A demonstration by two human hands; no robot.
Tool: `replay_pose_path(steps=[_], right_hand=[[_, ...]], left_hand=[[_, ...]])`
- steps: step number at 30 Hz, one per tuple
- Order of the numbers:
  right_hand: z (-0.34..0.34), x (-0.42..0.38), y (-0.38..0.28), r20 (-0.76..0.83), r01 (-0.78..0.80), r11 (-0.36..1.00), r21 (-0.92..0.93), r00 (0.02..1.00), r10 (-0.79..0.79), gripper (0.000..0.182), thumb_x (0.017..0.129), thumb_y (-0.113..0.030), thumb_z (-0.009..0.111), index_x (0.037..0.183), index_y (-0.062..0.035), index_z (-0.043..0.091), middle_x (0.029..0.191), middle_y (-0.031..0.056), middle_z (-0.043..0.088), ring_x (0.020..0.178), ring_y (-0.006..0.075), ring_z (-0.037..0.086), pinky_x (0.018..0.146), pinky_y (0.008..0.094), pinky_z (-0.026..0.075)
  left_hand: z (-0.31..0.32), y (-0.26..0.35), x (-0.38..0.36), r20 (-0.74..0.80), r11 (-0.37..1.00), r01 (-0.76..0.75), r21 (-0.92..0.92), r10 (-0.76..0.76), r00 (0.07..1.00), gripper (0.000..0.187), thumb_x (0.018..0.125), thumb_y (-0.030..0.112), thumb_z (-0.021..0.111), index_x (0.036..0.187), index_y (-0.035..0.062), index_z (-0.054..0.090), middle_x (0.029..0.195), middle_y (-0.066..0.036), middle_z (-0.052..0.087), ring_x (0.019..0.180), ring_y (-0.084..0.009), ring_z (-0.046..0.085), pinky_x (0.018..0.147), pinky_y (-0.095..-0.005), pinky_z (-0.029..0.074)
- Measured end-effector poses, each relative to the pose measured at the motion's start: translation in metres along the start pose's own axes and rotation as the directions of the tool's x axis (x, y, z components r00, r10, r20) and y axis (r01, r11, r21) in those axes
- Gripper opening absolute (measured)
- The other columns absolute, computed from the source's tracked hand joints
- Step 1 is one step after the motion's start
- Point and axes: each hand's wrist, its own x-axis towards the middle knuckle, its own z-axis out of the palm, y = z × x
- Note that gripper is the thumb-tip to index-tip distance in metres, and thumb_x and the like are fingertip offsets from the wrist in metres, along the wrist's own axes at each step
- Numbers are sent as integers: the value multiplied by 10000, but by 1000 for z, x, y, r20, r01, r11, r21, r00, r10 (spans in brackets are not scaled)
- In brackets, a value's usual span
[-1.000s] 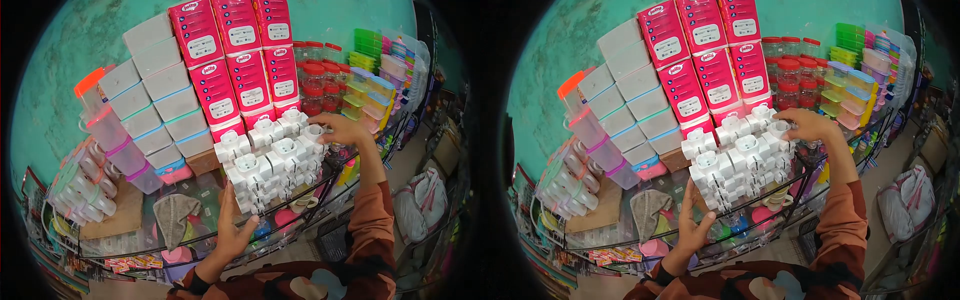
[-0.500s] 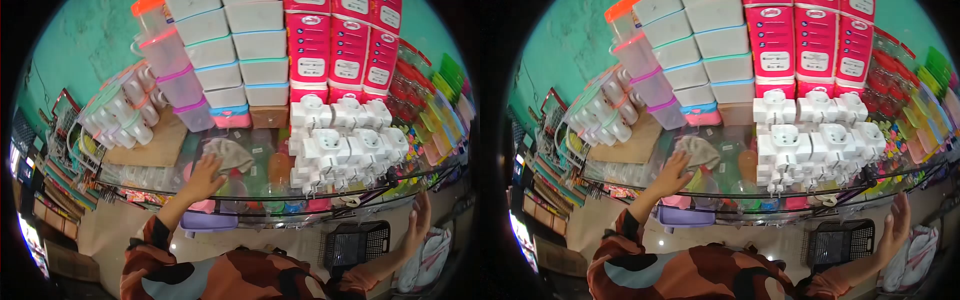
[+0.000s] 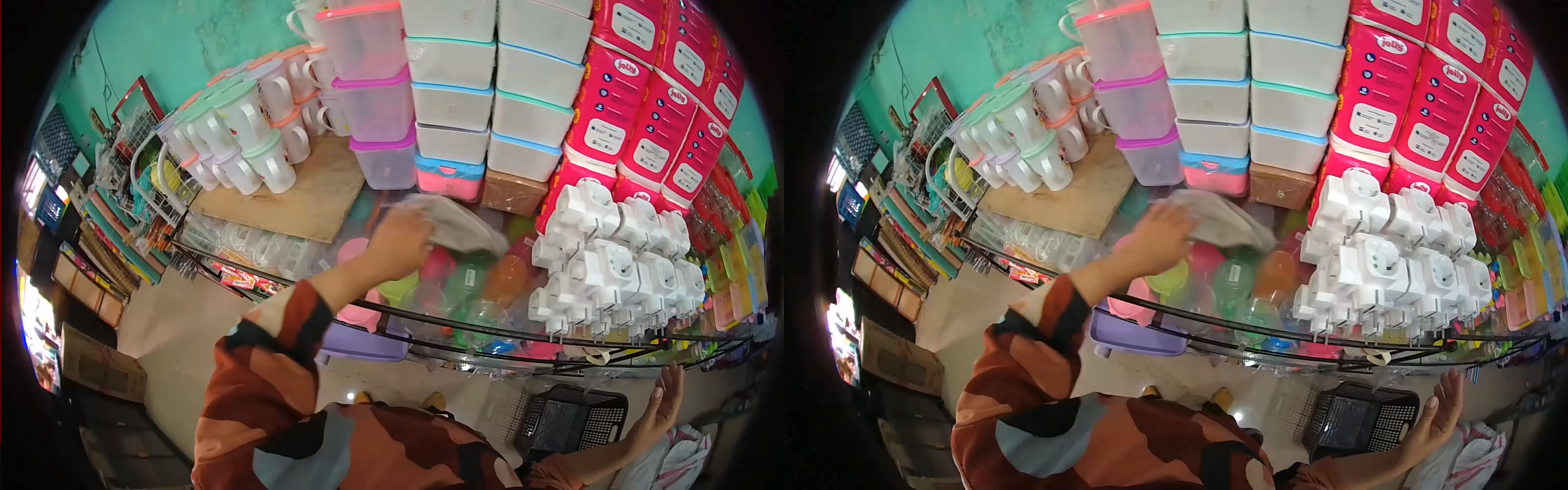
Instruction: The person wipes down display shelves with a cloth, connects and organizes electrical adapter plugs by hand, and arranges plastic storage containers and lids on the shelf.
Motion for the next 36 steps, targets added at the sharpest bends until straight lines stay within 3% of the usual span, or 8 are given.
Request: replay_pose_path(steps=[5, 8, 10, 14, 15, 17, 20, 36], right_hand=[[27, -32, -38, -169, 20, 1000, -13, 985, -22, 445, 945, -214, 528, 1325, 10, 467, 1272, 153, 551, 1149, 238, 539, 988, 361, 408], [80, -48, -84, -108, 201, 975, 95, 976, -191, 437, 920, -218, 537, 1283, 23, 502, 1238, 156, 568, 1128, 231, 550, 972, 351, 419], [154, -57, -140, 93, 205, 924, 324, 965, -247, 436, 875, -202, 556, 1242, 33, 531, 1214, 156, 579, 1120, 230, 554, 969, 345, 417], [288, -78, -212, 688, 230, 969, 86, 690, -225, 570, 869, -286, 557, 1330, 25, 433, 1354, 290, 433, 1291, 430, 381, 1073, 478, 289], [310, -89, -214, 680, 241, 967, 82, 696, -231, 570, 869, -286, 557, 1330, 25, 433, 1354, 290, 433, 1291, 430, 381, 1073, 478, 289], [350, -106, -208, 682, 431, 777, -459, 731, -2, 631, 904, -358, 514, 1367, 41, 357, 1389, 366, 322, 1317, 505, 286, 1086, 493, 265], [380, -92, -174, 615, 422, 698, -579, 788, 33, 675, 914, -399, 500, 1367, 72, 331, 1362, 406, 309, 1297, 529, 290, 1086, 496, 267], [386, -78, -178, 429, 175, 649, -741, 866, 257, 615, 883, -530, 467, 1276, -61, 524, 1285, 306, 473, 1184, 499, 451, 987, 544, 379]], left_hand=[[13, -52, -79, -156, 952, 163, 260, -125, 980, 785, 843, 616, 475, 1291, -29, 484, 1359, -236, 449, 1340, -352, 331, 1134, -498, 141], [-5, -28, -122, -96, 999, 19, 27, -17, 995, 896, 801, 679, 497, 1307, -59, 455, 1366, -270, 422, 1345, -382, 314, 1125, -527, 140], [-5, -12, -148, -149, 973, -108, -203, 78, 986, 929, 793, 691, 505, 1335, -57, 411, 1384, -271, 399, 1354, -397, 294, 1119, -547, 132], [-1, -2, -185, -292, 824, -279, -493, 145, 945, 954, 802, 674, 521, 1401, -35, 300, 1419, -250, 366, 1368, -407, 264, 1113, -571, 114], [1, -12, -193, -310, 841, -265, -472, 123, 943, 945, 811, 620, 562, 1427, -24, 249, 1443, -229, 344, 1378, -401, 249, 1113, -577, 95], [-1, -48, -207, -327, 862, -173, -477, 9, 945, 925, 815, 574, 589, 1430, -25, 243, 1451, -223, 334, 1384, -396, 239, 1114, -576, 89], [1, -113, -232, -379, 870, 37, -491, -252, 890, 809, 837, 392, 645, 1425, -19, 271, 1457, -217, 333, 1395, -401, 211, 1112, -573, 88], [28, -277, -227, -506, 819, 250, -516, -527, 683, 630, 834, 355, 624, 1323, 5, 439, 1410, -239, 382, 1381, -441, 197, 1094, -591, 152]])
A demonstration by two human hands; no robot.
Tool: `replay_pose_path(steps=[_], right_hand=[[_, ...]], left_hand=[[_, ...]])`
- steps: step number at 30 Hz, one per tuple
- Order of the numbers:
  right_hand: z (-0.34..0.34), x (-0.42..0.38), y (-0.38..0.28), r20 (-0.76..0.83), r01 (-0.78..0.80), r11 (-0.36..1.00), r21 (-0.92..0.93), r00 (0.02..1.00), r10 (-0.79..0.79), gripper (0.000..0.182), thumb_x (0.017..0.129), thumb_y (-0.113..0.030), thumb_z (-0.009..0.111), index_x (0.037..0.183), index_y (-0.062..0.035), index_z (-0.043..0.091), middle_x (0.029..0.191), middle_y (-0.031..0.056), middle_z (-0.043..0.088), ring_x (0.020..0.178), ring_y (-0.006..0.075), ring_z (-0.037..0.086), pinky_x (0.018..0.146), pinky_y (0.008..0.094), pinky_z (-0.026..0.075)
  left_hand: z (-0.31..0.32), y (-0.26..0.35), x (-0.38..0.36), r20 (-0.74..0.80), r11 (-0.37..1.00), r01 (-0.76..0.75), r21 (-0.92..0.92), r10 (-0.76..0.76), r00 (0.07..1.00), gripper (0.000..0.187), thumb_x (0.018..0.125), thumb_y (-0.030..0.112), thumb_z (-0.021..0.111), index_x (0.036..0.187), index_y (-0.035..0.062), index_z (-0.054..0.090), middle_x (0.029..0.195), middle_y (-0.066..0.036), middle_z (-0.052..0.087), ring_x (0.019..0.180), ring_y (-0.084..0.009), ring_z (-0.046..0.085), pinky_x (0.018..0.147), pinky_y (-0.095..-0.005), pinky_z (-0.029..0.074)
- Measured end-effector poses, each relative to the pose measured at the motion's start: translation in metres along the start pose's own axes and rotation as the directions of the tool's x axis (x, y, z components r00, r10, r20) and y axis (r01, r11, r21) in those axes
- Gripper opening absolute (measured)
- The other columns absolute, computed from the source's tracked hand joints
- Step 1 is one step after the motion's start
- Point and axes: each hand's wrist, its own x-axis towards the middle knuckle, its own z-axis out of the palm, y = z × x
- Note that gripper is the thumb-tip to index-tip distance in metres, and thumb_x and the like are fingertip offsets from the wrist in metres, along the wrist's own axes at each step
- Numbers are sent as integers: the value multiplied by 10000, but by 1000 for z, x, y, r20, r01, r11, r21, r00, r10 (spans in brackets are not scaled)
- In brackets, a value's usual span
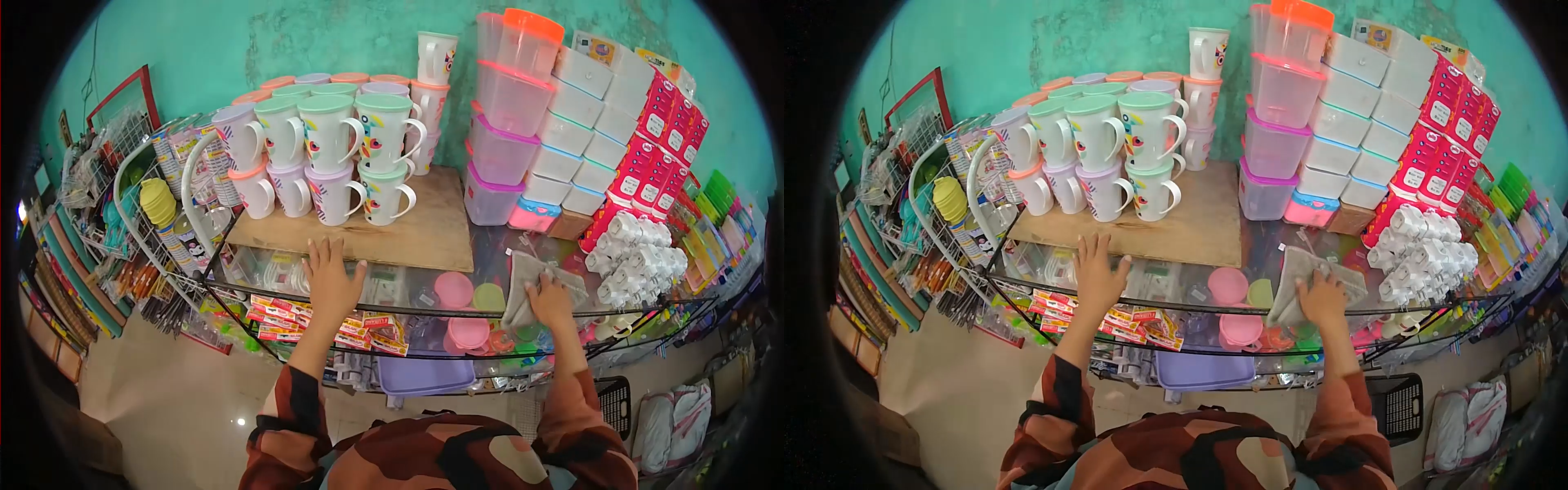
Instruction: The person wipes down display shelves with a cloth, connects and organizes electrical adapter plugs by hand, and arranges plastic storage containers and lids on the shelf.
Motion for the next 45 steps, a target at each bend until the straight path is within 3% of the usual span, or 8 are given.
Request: replay_pose_path(steps=[10, 16, 20, 22, 25, 27, 40, 45], right_hand=[[24, 88, -104, 91, 21, 999, -37, 996, -17, 554, 887, -443, 469, 1334, -116, 481, 1412, 159, 425, 1264, 491, 377, 1002, 645, 305], [35, 45, -41, -19, 644, 734, 216, 754, -656, 454, 906, -278, 441, 1324, -105, 483, 1414, 181, 406, 1275, 455, 370, 1009, 604, 323], [-14, 7, -4, 78, 515, 817, 260, 832, -549, 454, 897, -193, 496, 1348, -149, 468, 1454, 226, 329, 1306, 447, 346, 1063, 493, 312], [-22, 18, 17, 170, 187, 977, -99, 971, -168, 522, 899, -297, 517, 1404, -219, 406, 1489, 233, 262, 1341, 446, 294, 1089, 517, 246], [35, 90, 112, 236, 290, 927, -237, 943, -235, 598, 899, -483, 473, 1445, -290, 325, 1497, 264, 217, 1365, 475, 221, 1104, 542, 184], [7, 91, 55, 279, -41, 996, -82, 958, 63, 672, 896, -591, 387, 1475, -278, 252, 1518, 242, 180, 1369, 504, 172, 1110, 547, 168], [-4, 39, 90, 277, 250, 967, -48, 934, -227, 555, 918, -343, 422, 1417, -112, 350, 1445, 207, 359, 1337, 429, 307, 1113, 518, 220], [-24, -29, 18, -93, 663, 728, 176, 747, -658, 394, 863, -115, 516, 1256, -92, 538, 1270, 210, 525, 1157, 416, 507, 943, 498, 433]], left_hand=[[2, 7, -1, 102, 958, 193, 211, -218, 971, 779, 843, 492, 555, 1407, 4, 330, 1464, -286, 265, 1411, -431, 95, 1120, -550, 129], [2, 4, -3, 76, 955, 205, 214, -226, 971, 787, 837, 493, 565, 1411, 9, 328, 1468, -290, 254, 1413, -430, 90, 1118, -553, 125], [2, 6, -2, 78, 949, 207, 236, -231, 970, 787, 830, 493, 573, 1411, 18, 336, 1467, -281, 264, 1414, -422, 96, 1117, -557, 125], [-2, 9, -1, 95, 951, 208, 227, -234, 967, 786, 834, 485, 570, 1409, 6, 331, 1467, -291, 255, 1412, -430, 93, 1119, -558, 114], [1, 8, -3, 86, 942, 222, 251, -250, 964, 788, 829, 490, 574, 1409, 14, 335, 1470, -279, 259, 1413, -424, 98, 1120, -554, 116], [2, 9, -2, 65, 936, 219, 277, -245, 967, 791, 820, 502, 582, 1411, 33, 345, 1474, -257, 272, 1416, -411, 107, 1120, -548, 130], [4, 11, 1, 93, 867, 289, 405, -354, 931, 810, 827, 552, 569, 1423, 50, 349, 1493, -234, 255, 1422, -399, 82, 1126, -524, 133], [11, 6, -2, 23, 869, 293, 399, -329, 944, 804, 825, 560, 572, 1407, 43, 374, 1476, -250, 277, 1410, -422, 112, 1111, -547, 157]])
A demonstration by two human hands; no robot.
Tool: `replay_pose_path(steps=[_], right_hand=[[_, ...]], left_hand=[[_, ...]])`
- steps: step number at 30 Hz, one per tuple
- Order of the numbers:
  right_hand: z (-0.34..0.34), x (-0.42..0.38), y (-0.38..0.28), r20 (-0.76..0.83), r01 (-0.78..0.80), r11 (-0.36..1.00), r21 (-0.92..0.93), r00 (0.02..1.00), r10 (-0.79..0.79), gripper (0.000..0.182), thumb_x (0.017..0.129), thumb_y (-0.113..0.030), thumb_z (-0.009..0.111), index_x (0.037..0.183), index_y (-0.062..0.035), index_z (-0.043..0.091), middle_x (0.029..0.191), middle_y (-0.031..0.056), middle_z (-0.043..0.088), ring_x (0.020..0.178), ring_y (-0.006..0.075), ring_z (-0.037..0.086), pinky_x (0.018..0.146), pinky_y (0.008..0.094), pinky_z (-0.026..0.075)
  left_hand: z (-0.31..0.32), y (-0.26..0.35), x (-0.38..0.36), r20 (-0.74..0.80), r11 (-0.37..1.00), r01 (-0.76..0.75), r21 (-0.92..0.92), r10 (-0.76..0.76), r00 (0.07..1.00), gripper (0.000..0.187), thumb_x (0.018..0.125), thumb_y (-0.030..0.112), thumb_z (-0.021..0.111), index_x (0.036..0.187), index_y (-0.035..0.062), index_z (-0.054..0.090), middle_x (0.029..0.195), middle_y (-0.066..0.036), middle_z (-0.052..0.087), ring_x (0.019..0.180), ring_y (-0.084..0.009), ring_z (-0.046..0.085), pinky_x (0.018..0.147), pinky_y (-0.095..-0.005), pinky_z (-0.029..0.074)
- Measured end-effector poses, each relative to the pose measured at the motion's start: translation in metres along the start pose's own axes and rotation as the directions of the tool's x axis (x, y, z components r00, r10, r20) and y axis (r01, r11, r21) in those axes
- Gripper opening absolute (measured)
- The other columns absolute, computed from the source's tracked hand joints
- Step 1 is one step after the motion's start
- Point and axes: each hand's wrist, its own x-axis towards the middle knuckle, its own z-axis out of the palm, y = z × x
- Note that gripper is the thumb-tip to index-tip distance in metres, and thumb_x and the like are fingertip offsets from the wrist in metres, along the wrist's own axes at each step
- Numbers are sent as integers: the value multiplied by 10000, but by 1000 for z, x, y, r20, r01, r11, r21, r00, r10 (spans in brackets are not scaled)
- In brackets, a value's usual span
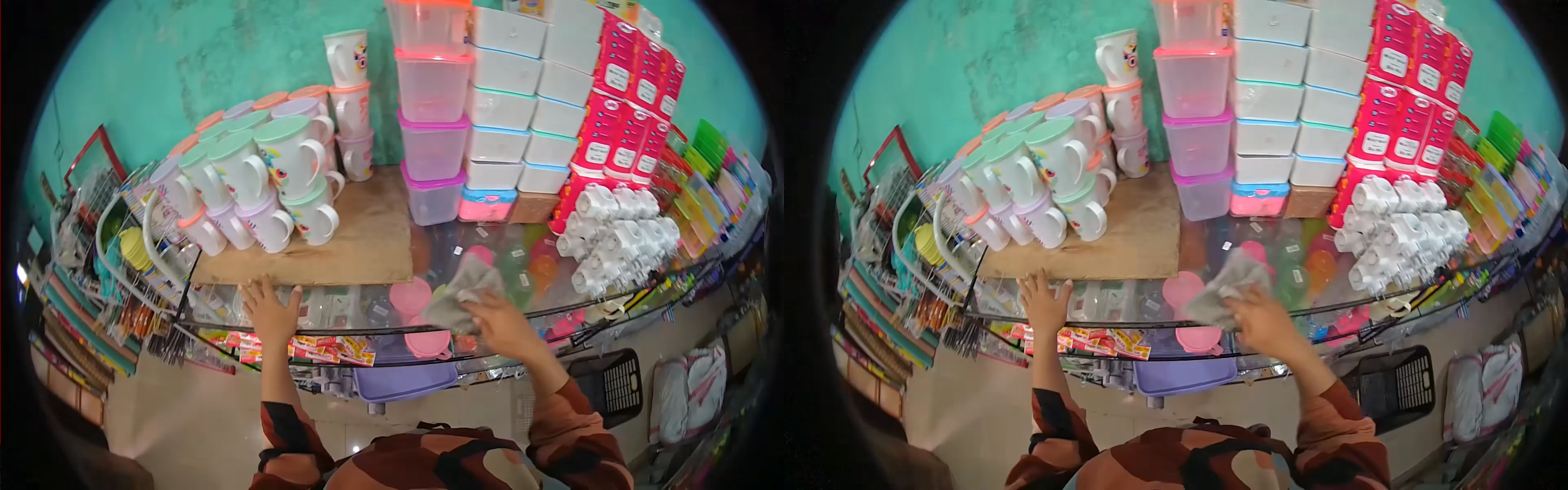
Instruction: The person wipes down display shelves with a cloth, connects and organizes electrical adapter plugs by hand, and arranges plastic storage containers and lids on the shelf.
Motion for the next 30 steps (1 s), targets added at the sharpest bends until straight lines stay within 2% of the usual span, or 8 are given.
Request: replay_pose_path(steps=[2, 6, 12, 14, 17, 20, 22, 30], right_hand=[[-3, 18, -18, 46, 72, 908, 412, 994, -100, 335, 809, 17, 514, 1100, -96, 635, 1159, 148, 595, 1093, 357, 562, 887, 433, 465], [-37, 64, -25, 92, 94, 801, 592, 979, -183, 342, 775, 103, 480, 1028, -59, 645, 991, 148, 589, 945, 341, 584, 798, 375, 466], [11, 214, -34, -190, 217, 946, 241, 966, -173, 271, 850, -30, 499, 1086, -61, 630, 1054, 183, 561, 983, 387, 565, 812, 434, 466], [27, 259, -41, 59, 72, 997, 16, 996, -73, 264, 869, -109, 518, 1105, -63, 625, 1107, 186, 559, 1024, 385, 562, 843, 437, 471], [110, 296, -21, 37, -59, 996, -60, 997, 62, 349, 839, -193, 526, 1152, -57, 601, 1236, 264, 531, 1120, 390, 533, 969, 448, 423], [116, 282, -38, 16, -105, 990, -93, 994, 107, 366, 853, -233, 525, 1164, -50, 588, 1243, 277, 516, 1102, 414, 534, 908, 459, 456], [82, 260, -65, 241, -167, 985, 38, 958, 153, 361, 855, -197, 522, 1176, -40, 577, 1218, 282, 516, 1057, 435, 544, 850, 465, 476], [85, 165, -208, 48, 159, 978, 138, 985, -167, 415, 809, -21, 522, 1224, -4, 527, 1242, 309, 491, 1081, 462, 527, 901, 491, 458]], left_hand=[[2, -1, -1, -58, 999, -42, 5, 42, 997, 807, 820, 569, 576, 1396, 37, 389, 1463, -259, 295, 1398, -441, 144, 1102, -562, 163], [-2, 2, -2, -73, 998, -61, 17, 62, 995, 791, 818, 566, 582, 1390, 50, 403, 1460, -253, 306, 1394, -443, 151, 1099, -574, 157], [-7, 4, -7, -85, 989, -144, 14, 145, 986, 737, 814, 559, 590, 1363, 85, 454, 1457, -217, 337, 1393, -437, 160, 1092, -592, 154], [-7, 1, -6, -84, 984, -177, 0, 176, 981, 714, 826, 544, 579, 1359, 85, 460, 1454, -197, 355, 1395, -428, 166, 1098, -585, 153], [-9, -1, -3, -5, 986, -154, -59, 154, 988, 688, 832, 523, 573, 1350, 82, 471, 1446, -197, 368, 1398, -418, 169, 1106, -572, 148], [-10, -2, -3, 0, 983, -154, -105, 155, 988, 733, 822, 504, 578, 1366, 37, 423, 1440, -209, 366, 1397, -413, 178, 1112, -570, 133], [-10, -4, -2, 14, 983, -132, -132, 135, 991, 762, 817, 498, 581, 1374, 12, 397, 1437, -223, 362, 1395, -415, 181, 1112, -573, 127], [-18, -18, -5, -234, 766, -293, -572, 190, 953, 760, 888, 332, 527, 1438, -63, 181, 1472, -270, 256, 1401, -460, 102, 1103, -590, 67]])
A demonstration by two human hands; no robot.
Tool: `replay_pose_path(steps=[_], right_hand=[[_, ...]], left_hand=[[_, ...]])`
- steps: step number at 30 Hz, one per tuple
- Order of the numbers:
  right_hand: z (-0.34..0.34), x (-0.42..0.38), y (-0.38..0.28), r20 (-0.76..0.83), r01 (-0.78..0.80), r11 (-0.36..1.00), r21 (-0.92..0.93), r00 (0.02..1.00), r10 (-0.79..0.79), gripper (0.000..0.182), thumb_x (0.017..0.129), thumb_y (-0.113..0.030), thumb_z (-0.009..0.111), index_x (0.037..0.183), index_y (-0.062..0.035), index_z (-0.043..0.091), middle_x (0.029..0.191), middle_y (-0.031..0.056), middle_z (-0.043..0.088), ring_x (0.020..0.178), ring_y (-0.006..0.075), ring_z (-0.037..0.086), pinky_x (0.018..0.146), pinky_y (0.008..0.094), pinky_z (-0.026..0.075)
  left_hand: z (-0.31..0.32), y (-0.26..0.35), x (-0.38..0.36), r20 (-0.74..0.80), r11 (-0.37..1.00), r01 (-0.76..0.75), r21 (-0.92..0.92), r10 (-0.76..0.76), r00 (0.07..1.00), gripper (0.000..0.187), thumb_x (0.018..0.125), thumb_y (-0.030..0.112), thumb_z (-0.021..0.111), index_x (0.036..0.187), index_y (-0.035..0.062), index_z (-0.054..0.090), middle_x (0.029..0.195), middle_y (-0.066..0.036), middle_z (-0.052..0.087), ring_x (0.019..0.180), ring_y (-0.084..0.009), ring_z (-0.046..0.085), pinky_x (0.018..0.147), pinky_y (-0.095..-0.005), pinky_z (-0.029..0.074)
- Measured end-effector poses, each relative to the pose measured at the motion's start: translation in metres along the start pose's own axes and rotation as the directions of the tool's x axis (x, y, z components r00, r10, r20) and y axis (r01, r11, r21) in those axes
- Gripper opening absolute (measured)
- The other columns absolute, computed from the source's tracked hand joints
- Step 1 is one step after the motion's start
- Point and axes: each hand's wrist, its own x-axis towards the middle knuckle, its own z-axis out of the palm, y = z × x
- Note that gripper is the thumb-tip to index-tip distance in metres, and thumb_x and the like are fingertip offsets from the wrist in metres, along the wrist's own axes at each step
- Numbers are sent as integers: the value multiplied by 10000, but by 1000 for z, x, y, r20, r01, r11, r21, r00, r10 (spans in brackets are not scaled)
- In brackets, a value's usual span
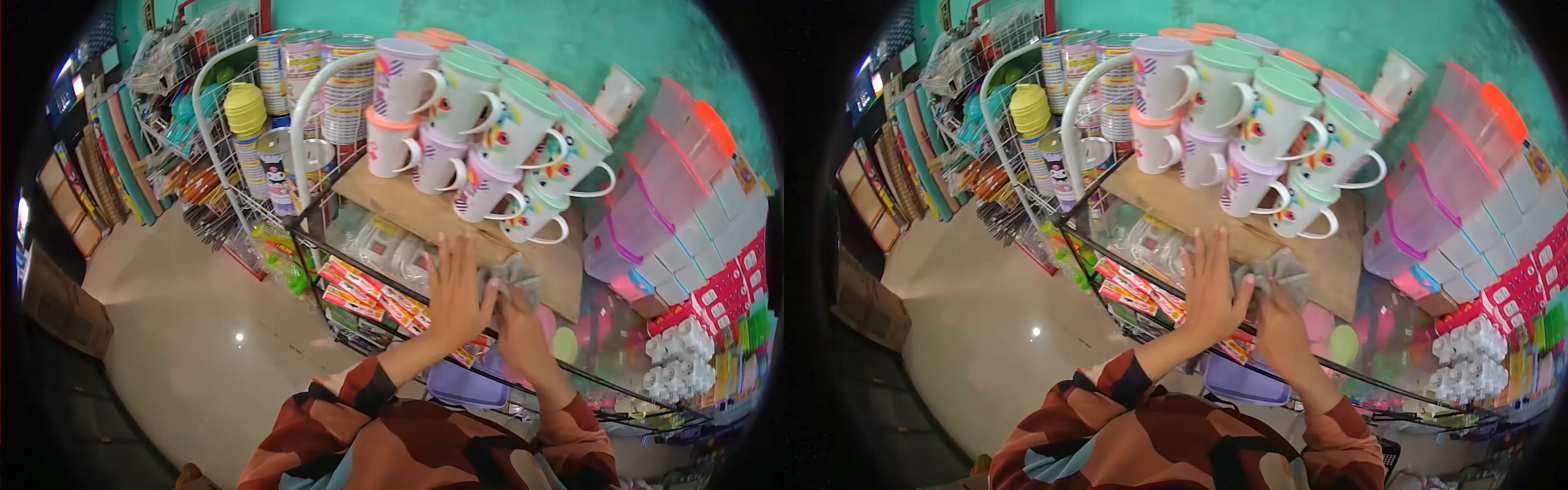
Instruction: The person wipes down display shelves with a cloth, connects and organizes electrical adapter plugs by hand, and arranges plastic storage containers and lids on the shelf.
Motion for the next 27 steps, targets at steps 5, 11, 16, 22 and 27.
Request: replay_pose_path(steps=[5, 11, 16, 22, 27], right_hand=[[32, 52, -59, 84, 141, 938, 316, 981, -176, 431, 836, -81, 547, 1249, 31, 498, 1328, 308, 432, 1236, 471, 415, 1051, 459, 347], [124, 142, -113, -65, 446, 871, 208, 895, -442, 496, 810, -130, 570, 1282, 0, 488, 1318, 290, 451, 1258, 437, 408, 1061, 445, 338], [145, 207, -159, 94, 327, 886, 328, 922, -375, 473, 815, -144, 567, 1265, -9, 503, 1319, 267, 462, 1264, 427, 404, 1046, 418, 356], [88, 133, -118, 85, 332, 906, 263, 927, -365, 432, 864, -57, 531, 1295, -64, 504, 1373, 229, 434, 1258, 394, 431, 1022, 418, 384], [18, 47, -77, 117, 193, 971, 137, 971, -210, 388, 814, 6, 529, 1195, -41, 583, 1301, 220, 505, 1210, 403, 476, 983, 415, 422]], left_hand=[[-43, -25, -19, -154, 952, -155, -265, 117, 981, 755, 892, 268, 524, 1435, -91, 144, 1509, -269, 163, 1415, -451, 36, 1113, -541, 23], [-85, -48, -17, -388, 908, -273, -317, 139, 911, 790, 838, 212, 562, 1452, -51, 140, 1503, -292, 160, 1412, -456, 56, 1112, -545, 12], [-90, -64, -26, -440, 893, -301, -334, 135, 888, 796, 835, 224, 563, 1444, -66, 140, 1499, -287, 178, 1423, -427, 13, 1121, -518, -9], [-117, -80, -26, -489, 903, -206, -377, -6, 872, 770, 834, 202, 562, 1432, -79, 166, 1494, -272, 202, 1431, -397, 17, 1131, -489, 5], [-145, -104, -21, -590, 960, -168, -222, 5, 807, 662, 848, 113, 504, 1422, -59, 224, 1486, -221, 269, 1428, -324, 126, 1145, -448, 34]])
